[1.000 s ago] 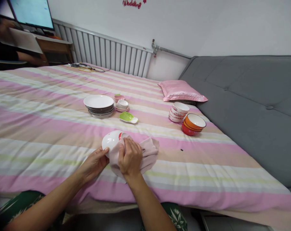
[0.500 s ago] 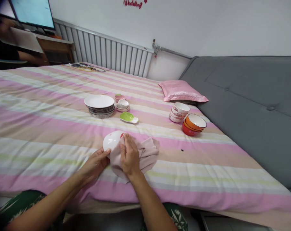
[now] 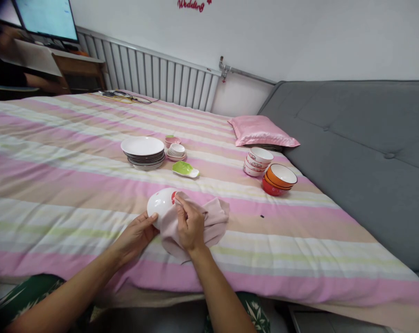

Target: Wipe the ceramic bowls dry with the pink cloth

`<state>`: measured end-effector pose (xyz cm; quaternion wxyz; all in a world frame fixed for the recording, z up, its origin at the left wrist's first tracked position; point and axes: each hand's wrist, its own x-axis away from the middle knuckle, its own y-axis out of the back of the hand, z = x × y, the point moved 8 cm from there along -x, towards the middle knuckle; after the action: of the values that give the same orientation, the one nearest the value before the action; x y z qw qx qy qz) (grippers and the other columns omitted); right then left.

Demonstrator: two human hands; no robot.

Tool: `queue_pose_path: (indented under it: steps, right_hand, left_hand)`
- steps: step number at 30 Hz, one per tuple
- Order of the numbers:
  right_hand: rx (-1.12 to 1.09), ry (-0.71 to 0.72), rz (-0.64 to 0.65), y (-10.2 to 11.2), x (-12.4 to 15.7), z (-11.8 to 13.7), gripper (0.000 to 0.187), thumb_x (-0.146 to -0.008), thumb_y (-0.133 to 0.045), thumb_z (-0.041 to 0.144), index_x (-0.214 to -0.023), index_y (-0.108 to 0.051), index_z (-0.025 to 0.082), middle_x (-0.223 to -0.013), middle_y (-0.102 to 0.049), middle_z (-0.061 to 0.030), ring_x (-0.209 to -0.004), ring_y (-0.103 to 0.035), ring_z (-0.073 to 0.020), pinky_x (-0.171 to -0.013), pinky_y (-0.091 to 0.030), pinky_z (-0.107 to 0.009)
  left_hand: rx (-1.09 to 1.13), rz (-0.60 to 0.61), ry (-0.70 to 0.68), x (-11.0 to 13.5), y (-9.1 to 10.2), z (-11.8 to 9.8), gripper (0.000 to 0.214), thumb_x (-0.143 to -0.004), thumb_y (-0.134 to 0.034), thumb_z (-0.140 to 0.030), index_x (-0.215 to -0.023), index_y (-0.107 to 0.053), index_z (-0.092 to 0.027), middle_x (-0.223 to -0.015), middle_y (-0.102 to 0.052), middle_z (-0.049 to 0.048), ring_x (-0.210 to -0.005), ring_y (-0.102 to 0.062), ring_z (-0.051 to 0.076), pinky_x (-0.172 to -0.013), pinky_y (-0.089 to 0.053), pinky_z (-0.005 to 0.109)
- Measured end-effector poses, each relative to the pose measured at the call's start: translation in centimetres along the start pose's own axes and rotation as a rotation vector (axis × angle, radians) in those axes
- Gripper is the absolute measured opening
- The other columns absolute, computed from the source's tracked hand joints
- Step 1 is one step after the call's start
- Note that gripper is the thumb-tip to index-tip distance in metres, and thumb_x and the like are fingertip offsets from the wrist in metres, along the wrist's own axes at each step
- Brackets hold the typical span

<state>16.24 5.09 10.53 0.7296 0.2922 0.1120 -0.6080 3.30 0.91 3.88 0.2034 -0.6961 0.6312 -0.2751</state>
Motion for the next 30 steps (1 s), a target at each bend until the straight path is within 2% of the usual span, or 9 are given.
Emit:
queue_pose_path:
  steps: [5,11,18,22,27,30]
  right_hand:
    - [0.009,-0.048,0.01,0.9,-0.3,-0.2,0.029,-0.091,-0.045,0.027,-0.108,-0.069,0.023,-0.108,-0.071,-0.0035,-0.104,-0.065,-0.0201,-0.093,-0.049,-0.032]
    - [0.059,-0.036,0.063,1.7,-0.7,-0.2,0.027,-0.085,-0.047,0.02,-0.092,-0.073,0.024,-0.095,-0.075,-0.0006,-0.092,-0.069,-0.019,-0.082,-0.051,-0.028]
    - [0.233,-0.094,0.084,2.2,-1.0,-1.2,0.028,-0.082,-0.048,0.019,-0.086,-0.075,0.023,-0.095,-0.075,-0.003,-0.093,-0.07,-0.0209,-0.082,-0.052,-0.03]
    - [0.346,-0.096,0.106,1.8,-0.9,-1.2,0.032,-0.085,-0.045,0.021,-0.1,-0.073,0.024,-0.108,-0.072,-0.0028,-0.105,-0.066,-0.0204,-0.09,-0.05,-0.031]
    - [0.269,-0.086,0.164,0.8,-0.8,-1.7,0.038,-0.091,-0.039,0.025,-0.121,-0.062,0.023,-0.128,-0.061,-0.0033,-0.125,-0.052,-0.0172,-0.105,-0.041,-0.032]
    - [0.186,-0.135,0.149,0.6,-0.8,-2.7,0.039,-0.092,-0.039,0.028,-0.123,-0.06,0.024,-0.131,-0.057,-0.0044,-0.122,-0.055,-0.0195,-0.105,-0.041,-0.037]
  left_hand:
    - [-0.017,0.001,-0.002,-0.1,-0.1,0.0,0.027,-0.08,-0.069,-0.028,-0.102,-0.066,-0.012,-0.092,-0.071,0.0093,-0.077,-0.061,0.017,-0.073,-0.051,0.028]
    - [-0.026,0.012,-0.002,-0.1,-0.1,0.0,0.029,-0.081,-0.068,-0.028,-0.106,-0.065,-0.013,-0.096,-0.071,0.0097,-0.081,-0.062,0.017,-0.075,-0.051,0.029]
    - [-0.045,0.022,0.007,-0.2,-0.4,0.1,0.034,-0.082,-0.066,-0.029,-0.113,-0.063,-0.014,-0.103,-0.071,0.011,-0.088,-0.064,0.02,-0.08,-0.05,0.032]
    - [-0.03,0.01,-0.002,-0.3,-0.3,0.0,0.039,-0.081,-0.068,-0.029,-0.116,-0.062,-0.014,-0.105,-0.071,0.0116,-0.087,-0.065,0.021,-0.08,-0.051,0.032]
    - [-0.015,0.012,-0.01,-0.3,-0.3,-0.2,0.044,-0.08,-0.068,-0.029,-0.121,-0.061,-0.015,-0.109,-0.07,0.0121,-0.089,-0.065,0.022,-0.081,-0.05,0.032]
    - [-0.02,0.021,-0.012,-0.3,-0.4,-0.2,0.047,-0.081,-0.068,-0.029,-0.124,-0.059,-0.016,-0.11,-0.07,0.0124,-0.091,-0.065,0.022,-0.083,-0.05,0.032]
